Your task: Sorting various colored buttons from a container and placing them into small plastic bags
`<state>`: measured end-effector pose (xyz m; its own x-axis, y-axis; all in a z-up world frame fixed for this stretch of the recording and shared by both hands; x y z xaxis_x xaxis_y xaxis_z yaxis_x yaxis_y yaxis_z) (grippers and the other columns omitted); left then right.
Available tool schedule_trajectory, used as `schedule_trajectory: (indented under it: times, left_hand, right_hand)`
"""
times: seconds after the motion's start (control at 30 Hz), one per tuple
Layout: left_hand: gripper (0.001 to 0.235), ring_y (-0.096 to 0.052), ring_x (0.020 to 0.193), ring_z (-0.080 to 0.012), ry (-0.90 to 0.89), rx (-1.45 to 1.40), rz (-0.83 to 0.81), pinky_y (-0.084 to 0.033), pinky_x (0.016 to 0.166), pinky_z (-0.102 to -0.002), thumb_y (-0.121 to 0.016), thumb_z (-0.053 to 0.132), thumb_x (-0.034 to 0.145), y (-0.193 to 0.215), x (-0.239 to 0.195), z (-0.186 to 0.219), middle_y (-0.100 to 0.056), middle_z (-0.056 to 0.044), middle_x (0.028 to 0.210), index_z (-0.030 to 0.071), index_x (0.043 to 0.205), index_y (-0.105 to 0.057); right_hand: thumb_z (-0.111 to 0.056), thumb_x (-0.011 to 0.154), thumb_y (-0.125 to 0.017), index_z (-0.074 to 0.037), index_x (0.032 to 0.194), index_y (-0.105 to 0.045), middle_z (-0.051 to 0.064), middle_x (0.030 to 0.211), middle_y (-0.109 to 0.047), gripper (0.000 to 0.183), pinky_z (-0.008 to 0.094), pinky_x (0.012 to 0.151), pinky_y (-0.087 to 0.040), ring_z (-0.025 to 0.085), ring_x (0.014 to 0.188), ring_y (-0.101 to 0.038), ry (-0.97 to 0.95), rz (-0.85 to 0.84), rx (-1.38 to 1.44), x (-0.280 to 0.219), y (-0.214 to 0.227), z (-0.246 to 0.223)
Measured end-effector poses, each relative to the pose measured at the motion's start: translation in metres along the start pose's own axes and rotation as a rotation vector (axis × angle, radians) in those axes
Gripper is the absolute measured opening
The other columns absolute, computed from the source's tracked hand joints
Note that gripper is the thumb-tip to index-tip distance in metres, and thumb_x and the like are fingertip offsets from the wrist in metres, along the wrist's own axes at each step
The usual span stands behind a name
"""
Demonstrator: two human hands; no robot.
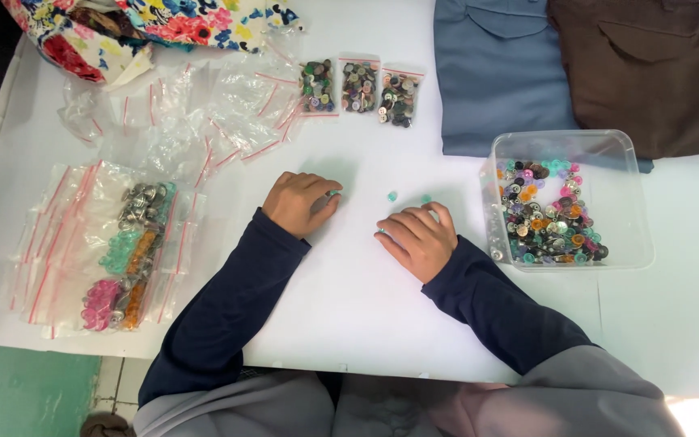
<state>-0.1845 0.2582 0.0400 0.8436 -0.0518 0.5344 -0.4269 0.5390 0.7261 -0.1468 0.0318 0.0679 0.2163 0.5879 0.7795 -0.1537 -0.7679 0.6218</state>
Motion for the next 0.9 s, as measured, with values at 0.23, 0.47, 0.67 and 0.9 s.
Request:
schedule_trajectory:
  times: [0.23,0.47,0.67,0.9]
  left_hand:
    - [0.016,-0.067,0.089,-0.0236,0.080,0.081,-0.153,-0.049,0.085,-0.037,-0.066,0.030,0.098,-0.021,-0.009,-0.024,-0.067,-0.004,0.097,0.017,0.106,-0.070]
    - [0.016,-0.065,0.092,-0.0205,0.122,0.142,-0.219,-0.048,0.088,-0.036,-0.064,0.026,0.093,-0.022,-0.009,-0.024,-0.063,-0.001,0.097,0.018,0.105,-0.069]
    - [0.015,-0.064,0.094,-0.0208,0.148,0.165,-0.227,-0.048,0.090,-0.036,-0.062,0.023,0.091,-0.020,-0.007,-0.020,-0.061,-0.001,0.096,0.017,0.104,-0.067]
    - [0.018,-0.062,0.092,-0.0221,0.142,0.173,-0.182,-0.047,0.089,-0.038,-0.063,0.025,0.087,-0.018,-0.007,-0.017,-0.060,-0.003,0.096,0.017,0.102,-0.067]
  right_hand:
    - [-0.030,0.095,-0.075,-0.018,0.103,-0.074,-0.001,0.092,-0.070,0.014,0.045,0.103,-0.041,0.018,0.094,-0.065,-0.058,-0.088,-0.061,0.005,-0.054,0.023]
    - [-0.025,0.095,-0.074,-0.016,0.099,-0.072,0.000,0.086,-0.069,0.010,0.049,0.107,-0.036,0.019,0.093,-0.065,-0.081,-0.144,-0.042,0.012,-0.075,0.033]
    - [-0.032,0.093,-0.076,-0.017,0.110,-0.069,0.001,0.097,-0.068,0.024,0.053,0.110,-0.032,0.021,0.101,-0.063,-0.108,-0.186,-0.022,0.012,-0.065,0.039]
    - [-0.031,0.088,-0.078,-0.017,0.111,-0.068,0.000,0.094,-0.065,0.028,0.055,0.114,-0.027,0.022,0.100,-0.061,-0.207,-0.160,-0.092,0.000,-0.038,0.051]
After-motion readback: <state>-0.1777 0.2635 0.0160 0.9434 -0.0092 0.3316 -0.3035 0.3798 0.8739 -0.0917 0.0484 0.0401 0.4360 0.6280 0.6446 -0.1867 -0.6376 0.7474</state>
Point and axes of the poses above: each hand's wrist, its own x-axis towards the middle knuckle, its own y-axis out of the back of the hand, z = x × y, the point moved 5 cm from there along x, towards the middle knuckle
